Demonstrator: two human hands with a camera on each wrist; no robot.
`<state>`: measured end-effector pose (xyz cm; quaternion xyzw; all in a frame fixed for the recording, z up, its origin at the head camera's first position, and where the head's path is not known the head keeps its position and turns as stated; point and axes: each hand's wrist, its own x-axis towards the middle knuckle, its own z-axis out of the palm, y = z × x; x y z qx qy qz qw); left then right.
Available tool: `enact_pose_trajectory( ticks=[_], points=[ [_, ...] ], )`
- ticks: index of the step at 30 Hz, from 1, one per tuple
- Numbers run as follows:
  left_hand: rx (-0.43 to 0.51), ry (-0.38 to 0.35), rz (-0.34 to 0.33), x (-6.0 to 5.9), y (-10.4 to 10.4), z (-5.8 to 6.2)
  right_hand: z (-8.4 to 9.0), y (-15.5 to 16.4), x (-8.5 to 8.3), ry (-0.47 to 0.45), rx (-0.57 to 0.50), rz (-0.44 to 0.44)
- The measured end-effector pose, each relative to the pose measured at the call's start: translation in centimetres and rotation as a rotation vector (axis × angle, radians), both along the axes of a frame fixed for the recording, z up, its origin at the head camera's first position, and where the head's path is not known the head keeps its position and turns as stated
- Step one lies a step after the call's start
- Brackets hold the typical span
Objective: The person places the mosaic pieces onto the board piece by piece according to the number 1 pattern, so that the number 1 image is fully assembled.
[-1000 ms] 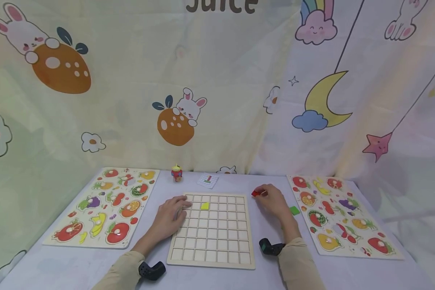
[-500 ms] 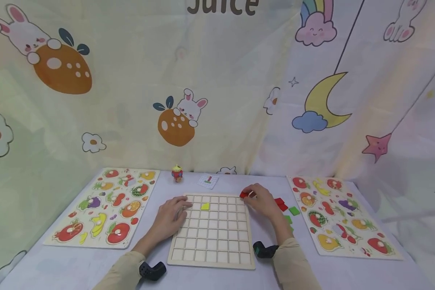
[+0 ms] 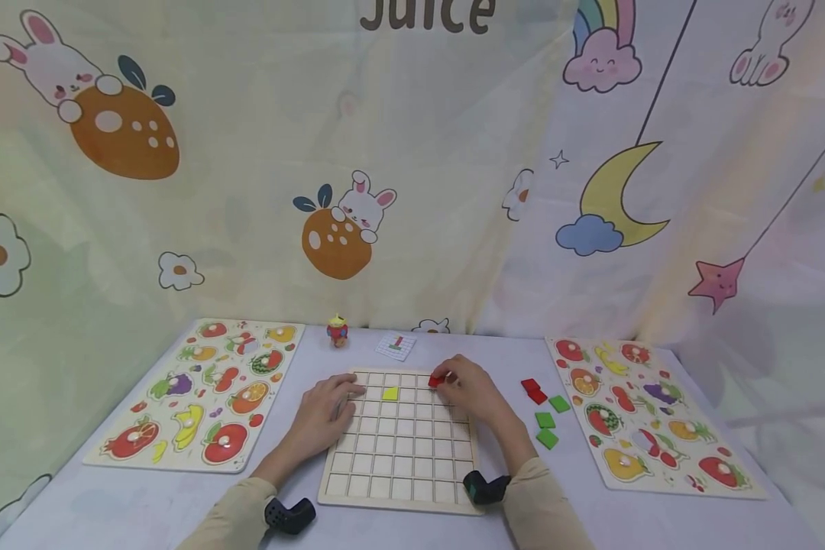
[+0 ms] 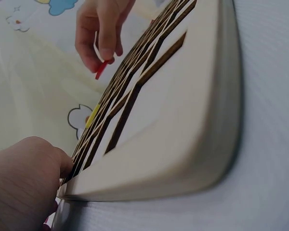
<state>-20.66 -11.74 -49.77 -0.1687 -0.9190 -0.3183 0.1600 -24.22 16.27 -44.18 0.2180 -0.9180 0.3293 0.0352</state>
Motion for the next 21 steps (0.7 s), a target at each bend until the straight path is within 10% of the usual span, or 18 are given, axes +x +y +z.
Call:
enact_pose_trajectory(
  ticks=[21],
  points=[
    [0.002, -0.011, 0.005, 0.0, 0.0, 0.0, -0.5, -3.1, 1.1, -0.014, 0.113, 0.089]
  ],
)
